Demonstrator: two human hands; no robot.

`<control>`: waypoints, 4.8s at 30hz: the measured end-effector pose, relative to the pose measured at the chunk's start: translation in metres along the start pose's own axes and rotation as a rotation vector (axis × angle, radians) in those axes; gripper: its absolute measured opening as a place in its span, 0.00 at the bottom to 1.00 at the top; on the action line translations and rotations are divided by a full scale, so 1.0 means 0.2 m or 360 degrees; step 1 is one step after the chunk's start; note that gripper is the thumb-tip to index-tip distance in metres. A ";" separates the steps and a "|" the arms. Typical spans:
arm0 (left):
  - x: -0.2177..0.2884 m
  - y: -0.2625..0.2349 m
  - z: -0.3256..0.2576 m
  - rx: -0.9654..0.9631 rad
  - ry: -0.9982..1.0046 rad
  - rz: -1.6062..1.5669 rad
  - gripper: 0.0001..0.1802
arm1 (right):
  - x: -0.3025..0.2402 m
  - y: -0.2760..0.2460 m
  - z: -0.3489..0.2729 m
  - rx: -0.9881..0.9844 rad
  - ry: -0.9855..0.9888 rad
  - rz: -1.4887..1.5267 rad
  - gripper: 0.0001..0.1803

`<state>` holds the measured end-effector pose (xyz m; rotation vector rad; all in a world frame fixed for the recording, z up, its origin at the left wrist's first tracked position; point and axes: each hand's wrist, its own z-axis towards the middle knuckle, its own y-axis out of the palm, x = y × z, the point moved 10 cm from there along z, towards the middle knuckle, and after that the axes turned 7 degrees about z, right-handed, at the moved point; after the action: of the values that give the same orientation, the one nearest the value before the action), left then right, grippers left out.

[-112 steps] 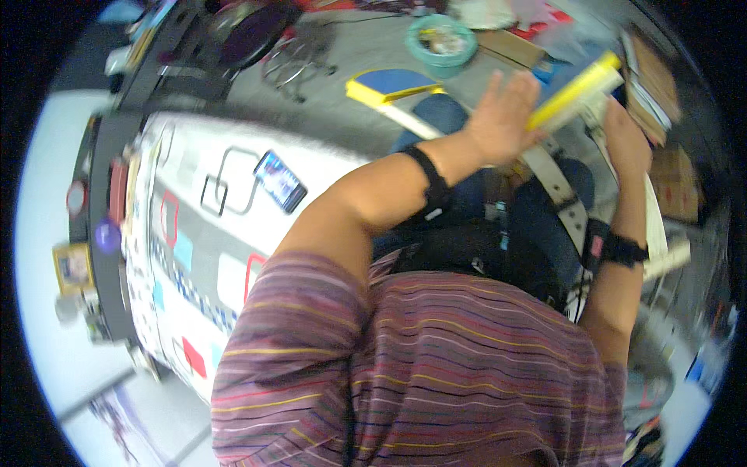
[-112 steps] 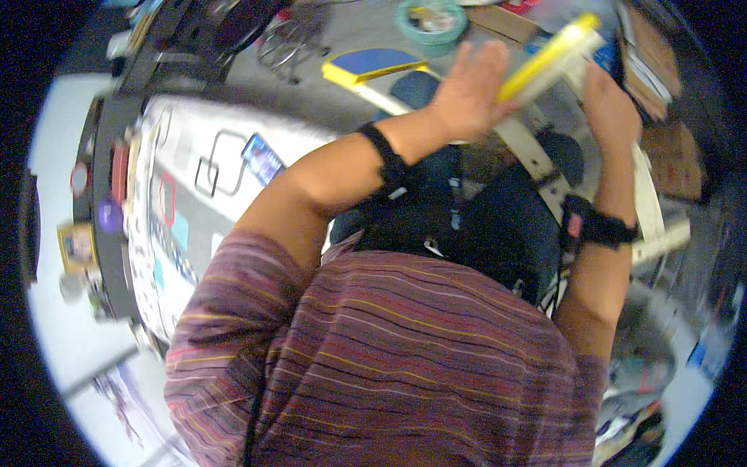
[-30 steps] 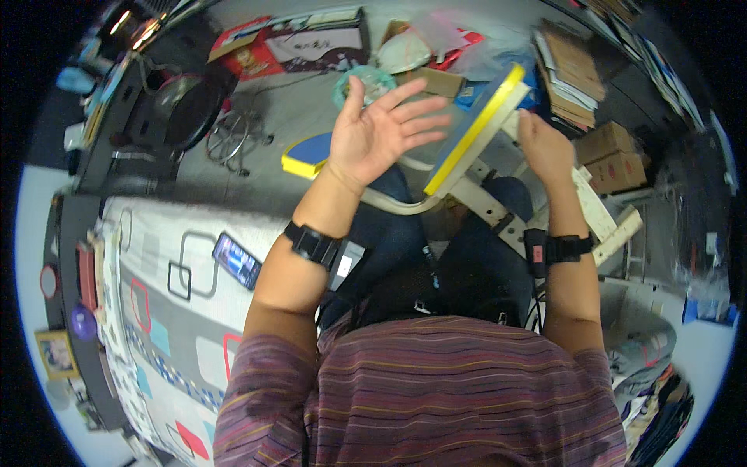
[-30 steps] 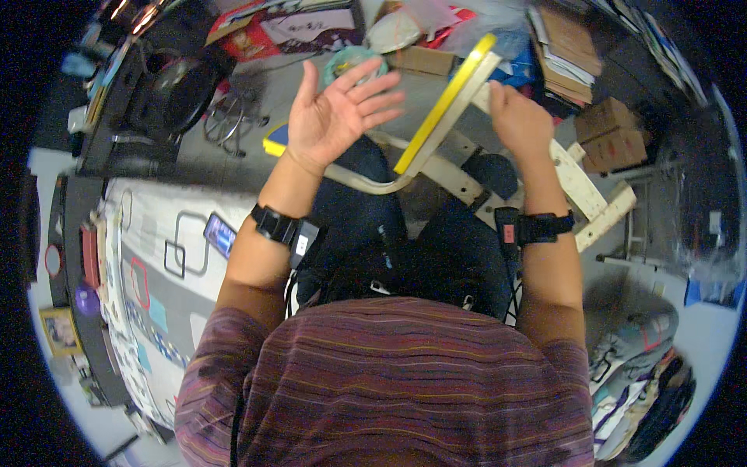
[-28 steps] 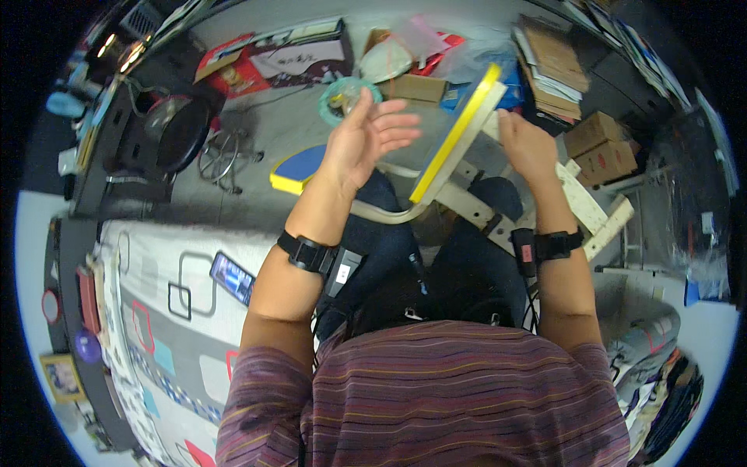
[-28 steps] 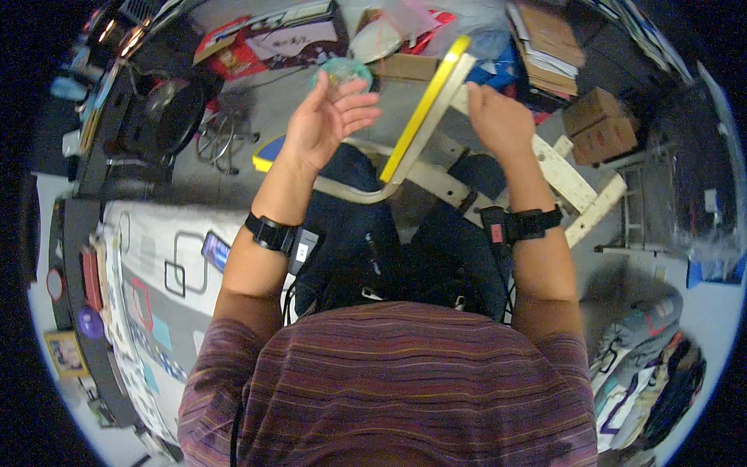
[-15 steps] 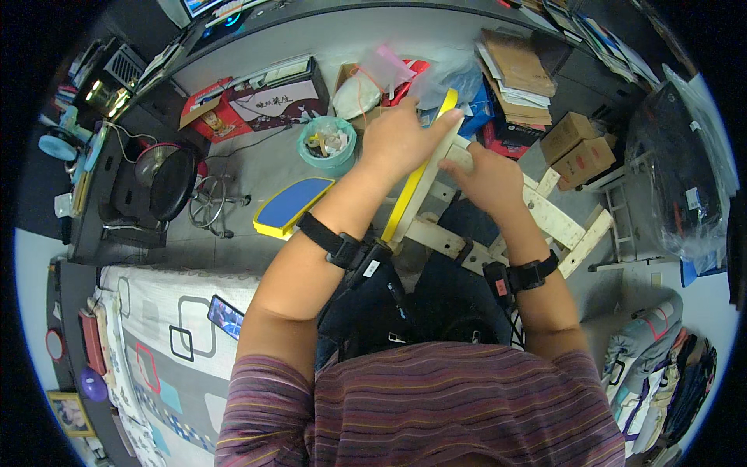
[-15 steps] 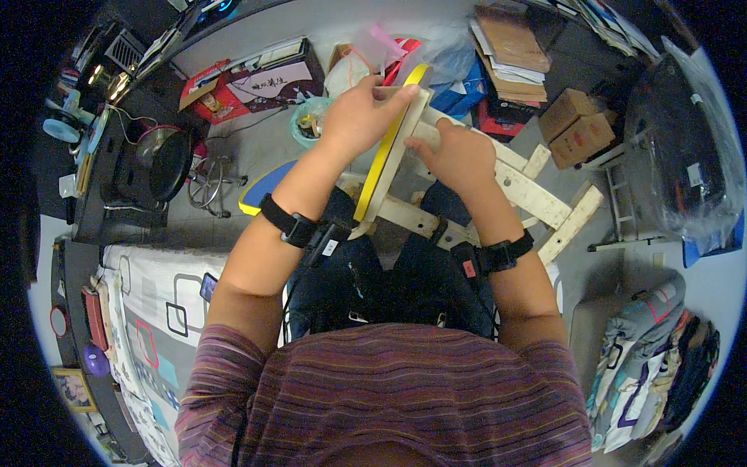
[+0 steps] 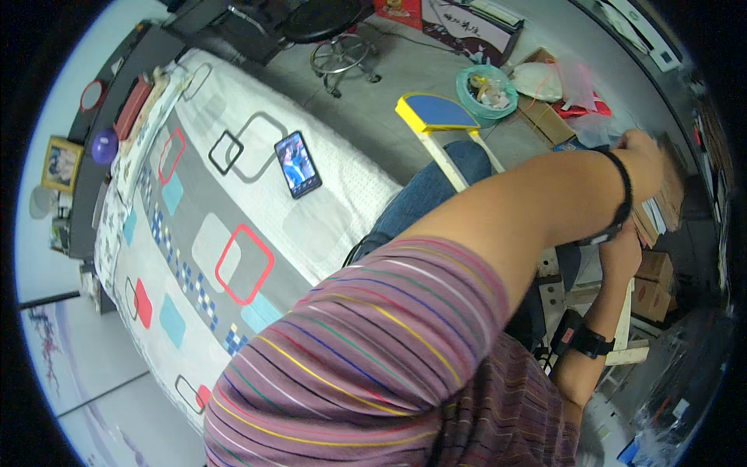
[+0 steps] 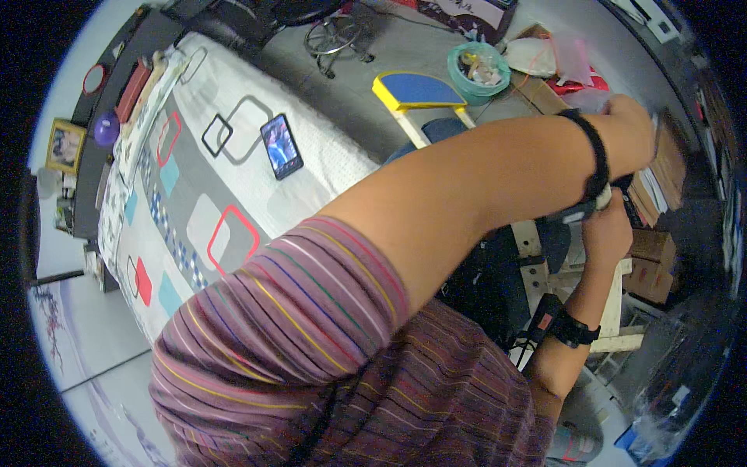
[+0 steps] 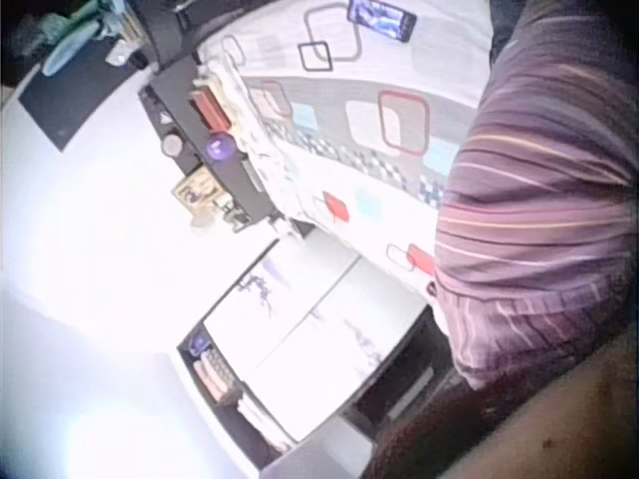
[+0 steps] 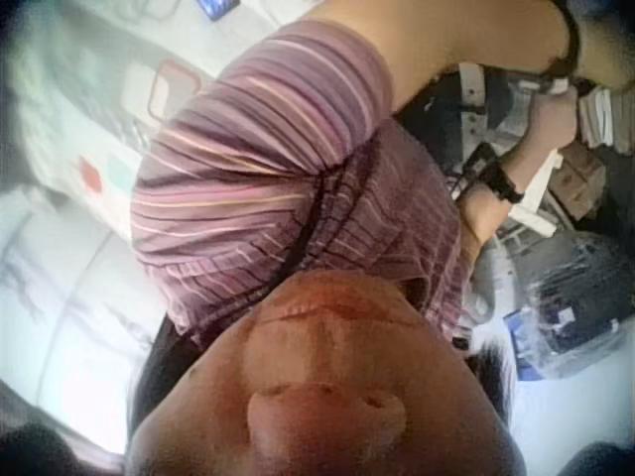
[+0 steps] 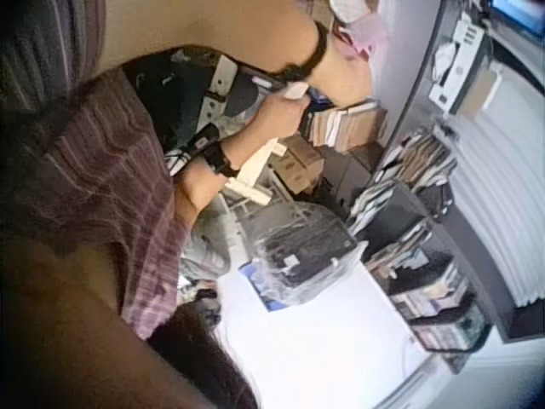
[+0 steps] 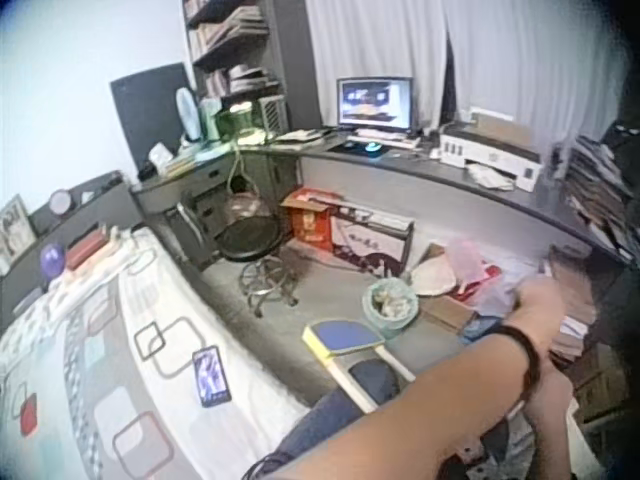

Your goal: The person assembles a small wooden chair by attaching blue and yellow seat panels to a white wooden frame. They align and press the panels into place, then flip the chair to attach the second panel, completing the assembly.

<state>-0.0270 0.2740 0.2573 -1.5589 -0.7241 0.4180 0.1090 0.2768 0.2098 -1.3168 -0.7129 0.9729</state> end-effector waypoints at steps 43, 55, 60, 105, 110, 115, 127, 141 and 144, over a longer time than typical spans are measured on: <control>-0.13 -0.42 -0.86 0.0571 0.0530 -0.0199 0.13 | 0.10 -0.30 -0.51 -0.0480 -0.0149 0.0623 0.20; -0.18 -0.39 -1.24 0.1001 0.0660 -0.0203 0.13 | -0.07 -0.38 -0.72 -0.0159 -0.0339 0.0260 0.29; -0.24 -0.40 -1.37 0.1395 0.0542 -0.0360 0.10 | -0.10 -0.38 -0.75 -0.0252 -0.0208 0.0248 0.28; -0.35 -0.38 -1.54 0.1215 0.0521 -0.0657 0.40 | 0.55 -0.52 0.43 0.0035 0.0065 0.0468 0.48; -0.32 -0.44 -1.50 0.1208 0.0794 -0.0779 0.44 | 0.49 -0.57 0.40 -0.0032 0.0091 0.0390 0.40; -0.21 -0.38 -1.51 0.0711 0.0970 -0.0896 0.44 | 0.44 -0.67 0.32 0.0095 0.0154 0.0187 0.57; -0.23 -0.58 -1.48 0.0965 0.1065 -0.0632 0.41 | 0.34 -0.75 0.22 0.0031 0.0159 0.0267 0.50; -0.24 -0.64 -1.17 0.0566 0.0895 -0.1388 0.38 | 0.35 -0.76 0.22 0.0190 0.0109 0.0145 0.51; -0.25 -0.67 -1.11 0.0613 0.0819 -0.1292 0.37 | 0.35 -0.75 0.22 0.0217 0.0095 0.0170 0.52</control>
<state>0.0541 0.0745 0.4109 -0.8457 -0.7444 -0.4173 0.1279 0.3625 0.3580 -1.2685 -0.5257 1.0454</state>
